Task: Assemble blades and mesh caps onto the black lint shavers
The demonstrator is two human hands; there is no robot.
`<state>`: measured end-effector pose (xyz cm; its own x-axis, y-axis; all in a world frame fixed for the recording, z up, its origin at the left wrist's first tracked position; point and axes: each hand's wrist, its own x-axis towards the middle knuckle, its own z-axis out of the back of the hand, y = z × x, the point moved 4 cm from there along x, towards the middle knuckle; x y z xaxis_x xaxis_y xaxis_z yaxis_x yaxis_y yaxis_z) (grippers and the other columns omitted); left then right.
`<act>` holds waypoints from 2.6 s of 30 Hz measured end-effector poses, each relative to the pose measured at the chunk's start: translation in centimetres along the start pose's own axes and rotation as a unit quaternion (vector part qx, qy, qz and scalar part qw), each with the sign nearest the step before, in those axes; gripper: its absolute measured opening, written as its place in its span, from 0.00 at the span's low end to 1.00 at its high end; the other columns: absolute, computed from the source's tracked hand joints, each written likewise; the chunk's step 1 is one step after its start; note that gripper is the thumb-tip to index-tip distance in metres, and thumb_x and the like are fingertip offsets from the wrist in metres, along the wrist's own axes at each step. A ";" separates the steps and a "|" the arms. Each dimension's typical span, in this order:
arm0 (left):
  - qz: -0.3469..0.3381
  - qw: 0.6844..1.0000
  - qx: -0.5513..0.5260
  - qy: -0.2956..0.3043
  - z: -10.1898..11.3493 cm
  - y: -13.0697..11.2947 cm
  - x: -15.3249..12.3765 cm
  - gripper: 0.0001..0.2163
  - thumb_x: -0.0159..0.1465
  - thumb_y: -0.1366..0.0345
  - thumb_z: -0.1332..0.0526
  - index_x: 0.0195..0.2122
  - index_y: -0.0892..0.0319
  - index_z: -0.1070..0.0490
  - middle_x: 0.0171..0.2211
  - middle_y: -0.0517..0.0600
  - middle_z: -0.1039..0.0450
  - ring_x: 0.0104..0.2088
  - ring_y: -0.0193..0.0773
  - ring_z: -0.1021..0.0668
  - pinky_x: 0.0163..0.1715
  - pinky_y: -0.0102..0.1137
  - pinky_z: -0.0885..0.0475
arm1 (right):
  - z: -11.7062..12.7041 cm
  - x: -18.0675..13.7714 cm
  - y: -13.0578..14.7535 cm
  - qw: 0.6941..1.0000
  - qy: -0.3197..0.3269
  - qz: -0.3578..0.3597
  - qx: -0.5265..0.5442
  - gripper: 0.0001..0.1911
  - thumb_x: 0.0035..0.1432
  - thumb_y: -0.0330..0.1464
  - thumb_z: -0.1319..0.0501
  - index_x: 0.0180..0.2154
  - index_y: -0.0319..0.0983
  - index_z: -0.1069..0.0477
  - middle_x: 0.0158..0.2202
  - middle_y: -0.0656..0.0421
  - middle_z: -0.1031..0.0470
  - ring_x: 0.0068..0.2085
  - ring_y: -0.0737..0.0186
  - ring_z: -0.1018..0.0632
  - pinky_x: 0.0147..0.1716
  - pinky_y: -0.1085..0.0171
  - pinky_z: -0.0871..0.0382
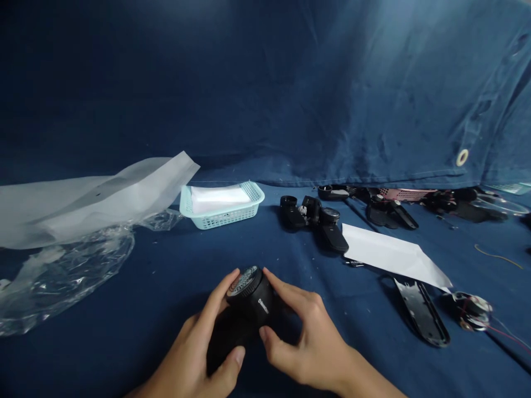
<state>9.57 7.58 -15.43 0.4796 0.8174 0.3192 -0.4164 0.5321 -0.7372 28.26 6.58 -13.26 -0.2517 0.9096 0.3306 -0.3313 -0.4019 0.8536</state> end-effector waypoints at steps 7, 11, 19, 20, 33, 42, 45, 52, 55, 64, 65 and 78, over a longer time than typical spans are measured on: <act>-0.011 0.999 -0.013 0.041 0.1 -0.2 0.3 0.41 0.62 0.57 0.44 0.70 0.52 0.69 0.62 0.58 0.36 0.57 0.56 0.28 0.52 0.49 0.29 | -0.5 0.0 -0.6 1.000 -0.012 -0.011 0.021 0.38 0.51 0.25 0.36 0.63 0.42 0.40 0.55 0.52 0.25 0.50 0.47 0.20 0.49 0.51 0.24; -0.014 0.998 -0.022 0.051 0.1 -0.4 0.4 0.41 0.61 0.60 0.45 0.70 0.52 0.71 0.63 0.58 0.38 0.57 0.56 0.28 0.53 0.50 0.30 | -0.6 -0.1 -0.6 1.000 -0.015 -0.009 0.016 0.38 0.51 0.24 0.37 0.64 0.43 0.40 0.57 0.53 0.26 0.52 0.47 0.22 0.50 0.52 0.24; -0.001 0.997 -0.057 0.059 0.0 -0.3 0.4 0.40 0.63 0.59 0.44 0.70 0.52 0.71 0.64 0.58 0.39 0.60 0.55 0.32 0.56 0.49 0.33 | -0.9 -0.1 -0.3 0.999 -0.016 -0.028 0.043 0.37 0.52 0.25 0.36 0.63 0.42 0.40 0.58 0.51 0.28 0.54 0.47 0.23 0.54 0.49 0.28; 0.015 0.995 -0.071 0.064 0.1 -0.3 0.4 0.39 0.65 0.58 0.44 0.70 0.51 0.70 0.64 0.57 0.40 0.61 0.55 0.33 0.57 0.50 0.35 | -0.9 -0.1 -0.3 0.997 -0.021 -0.043 0.065 0.36 0.54 0.26 0.36 0.63 0.43 0.40 0.58 0.51 0.28 0.54 0.48 0.23 0.54 0.49 0.28; 0.129 0.910 -0.380 0.102 -1.6 -0.8 0.3 0.43 0.64 0.46 0.43 0.69 0.49 0.74 0.63 0.61 0.43 0.51 0.49 0.26 0.47 0.47 0.29 | -1.1 0.4 -1.5 0.950 -0.103 -0.185 0.229 0.26 0.60 0.46 0.37 0.58 0.49 0.34 0.63 0.57 0.34 0.60 0.51 0.29 0.60 0.50 0.35; 0.150 0.889 -0.430 0.057 -2.0 -0.5 0.6 0.54 0.57 0.50 0.32 0.67 0.47 0.79 0.59 0.62 0.38 0.47 0.48 0.25 0.42 0.43 0.29 | -1.4 0.0 -1.3 0.946 -0.066 -0.176 0.263 0.27 0.61 0.42 0.37 0.60 0.51 0.37 0.62 0.57 0.33 0.64 0.52 0.35 0.64 0.47 0.46; 0.123 0.880 -0.456 0.049 -2.0 -0.5 0.7 0.53 0.56 0.51 0.31 0.67 0.45 0.76 0.59 0.62 0.38 0.50 0.52 0.25 0.43 0.45 0.29 | -1.7 -0.2 -0.8 0.944 -0.027 -0.153 0.290 0.36 0.58 0.41 0.34 0.64 0.54 0.45 0.62 0.55 0.33 0.61 0.50 0.31 0.62 0.44 0.42; 0.111 0.885 -0.450 0.039 -2.2 -0.1 0.7 0.55 0.53 0.54 0.28 0.67 0.44 0.73 0.59 0.62 0.40 0.46 0.52 0.23 0.38 0.43 0.27 | -1.5 -0.3 -0.5 0.956 0.016 -0.122 0.267 0.36 0.57 0.39 0.33 0.63 0.55 0.43 0.64 0.56 0.37 0.64 0.48 0.35 0.63 0.43 0.46; 0.117 0.887 -0.445 0.040 -2.2 -0.2 0.6 0.55 0.52 0.53 0.28 0.67 0.44 0.72 0.61 0.63 0.42 0.48 0.52 0.24 0.39 0.43 0.27 | -1.5 -0.2 -0.6 0.958 0.009 -0.119 0.261 0.35 0.56 0.40 0.33 0.63 0.56 0.42 0.63 0.56 0.36 0.63 0.46 0.35 0.62 0.42 0.45; 0.124 0.894 -0.430 0.033 -2.4 -0.4 0.2 0.57 0.53 0.59 0.27 0.66 0.44 0.76 0.58 0.60 0.37 0.46 0.50 0.23 0.39 0.41 0.28 | -1.5 -0.6 0.0 0.969 -0.012 -0.108 0.220 0.35 0.56 0.46 0.35 0.63 0.54 0.43 0.64 0.56 0.37 0.64 0.47 0.36 0.64 0.45 0.48; 0.126 0.892 -0.434 0.028 -2.5 -0.3 0.2 0.57 0.52 0.59 0.27 0.67 0.44 0.76 0.58 0.60 0.36 0.46 0.50 0.23 0.39 0.41 0.28 | -1.5 -0.6 -0.1 0.970 -0.011 -0.106 0.219 0.35 0.57 0.46 0.35 0.63 0.54 0.43 0.65 0.56 0.37 0.65 0.47 0.37 0.64 0.45 0.48; 0.124 0.895 -0.428 0.008 -2.5 0.0 0.0 0.57 0.52 0.56 0.27 0.67 0.44 0.75 0.59 0.61 0.37 0.43 0.49 0.23 0.38 0.42 0.28 | -2.0 -0.3 -0.4 0.963 0.002 -0.108 0.246 0.36 0.56 0.44 0.35 0.64 0.52 0.43 0.64 0.56 0.36 0.64 0.45 0.36 0.62 0.45 0.45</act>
<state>11.45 7.07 -16.93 0.4672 0.8807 0.0782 0.2295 -0.0354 -0.9727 26.65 6.30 -14.48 -0.2290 0.9656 0.1233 0.0949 -0.1039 0.9900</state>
